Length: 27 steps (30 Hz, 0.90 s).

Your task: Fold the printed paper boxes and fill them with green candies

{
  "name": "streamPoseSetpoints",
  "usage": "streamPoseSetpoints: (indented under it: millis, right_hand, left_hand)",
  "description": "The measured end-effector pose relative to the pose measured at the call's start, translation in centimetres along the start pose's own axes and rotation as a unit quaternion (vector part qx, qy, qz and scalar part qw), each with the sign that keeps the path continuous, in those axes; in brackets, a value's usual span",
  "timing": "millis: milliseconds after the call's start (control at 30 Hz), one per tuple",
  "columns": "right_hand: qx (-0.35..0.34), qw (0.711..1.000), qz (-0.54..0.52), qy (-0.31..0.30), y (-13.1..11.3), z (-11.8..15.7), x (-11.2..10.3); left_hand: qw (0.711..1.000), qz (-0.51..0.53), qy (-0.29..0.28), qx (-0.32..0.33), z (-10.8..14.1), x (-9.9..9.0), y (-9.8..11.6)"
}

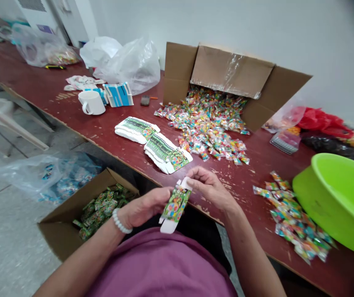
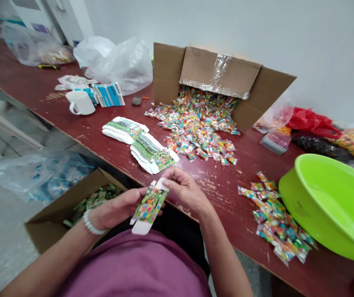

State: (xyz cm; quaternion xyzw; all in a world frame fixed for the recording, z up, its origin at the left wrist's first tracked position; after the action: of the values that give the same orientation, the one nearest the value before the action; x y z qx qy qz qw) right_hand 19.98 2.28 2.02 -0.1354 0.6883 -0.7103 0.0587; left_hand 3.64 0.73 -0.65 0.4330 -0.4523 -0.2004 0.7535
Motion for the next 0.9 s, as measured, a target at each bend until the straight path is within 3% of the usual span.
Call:
streamPoseSetpoints:
  millis: [67,133,500,600,667,767,900]
  right_hand:
    - [0.007,1.0,-0.011,-0.028,-0.4,0.5,1.5]
    - [0.002,0.999,-0.017,-0.037,-0.6,0.7,2.3]
    - [-0.032,0.999,0.003,-0.022,-0.9,1.3,3.2]
    - [-0.113,0.982,0.131,0.075,-2.2,2.5,2.5]
    - [-0.175,0.936,0.275,0.131,-3.4,3.5,2.5]
    - [-0.195,0.891,0.402,0.084,-3.8,4.1,3.7]
    - [-0.162,0.897,0.41,0.024,-3.3,4.0,4.5]
  left_hand:
    - [0.99,0.091,-0.102,-0.042,-0.4,2.4,-1.5]
    - [0.98,0.143,-0.129,-0.042,-0.4,3.5,-2.3]
    - [0.988,0.125,-0.093,0.0,0.4,3.9,-1.1]
    - [0.99,0.113,-0.084,0.004,0.3,3.8,-1.1]
    - [0.993,0.098,-0.065,-0.003,0.2,3.5,-1.4]
    - [0.997,0.062,-0.031,-0.013,0.1,3.0,-1.8]
    - [0.999,0.027,-0.022,-0.017,-0.1,3.0,-1.8]
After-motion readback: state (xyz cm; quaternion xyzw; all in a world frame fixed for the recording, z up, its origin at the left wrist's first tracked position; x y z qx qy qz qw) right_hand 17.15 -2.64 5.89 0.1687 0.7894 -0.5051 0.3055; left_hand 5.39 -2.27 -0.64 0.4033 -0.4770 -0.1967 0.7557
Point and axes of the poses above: each hand's wrist, its own z-axis away from the middle knuckle, its own x-axis out of the palm, y = z × x, the point moved 6 cm from there along -z, towards the middle knuckle, and after that the axes turned 4 degrees about -y, right-handed, at the moved point
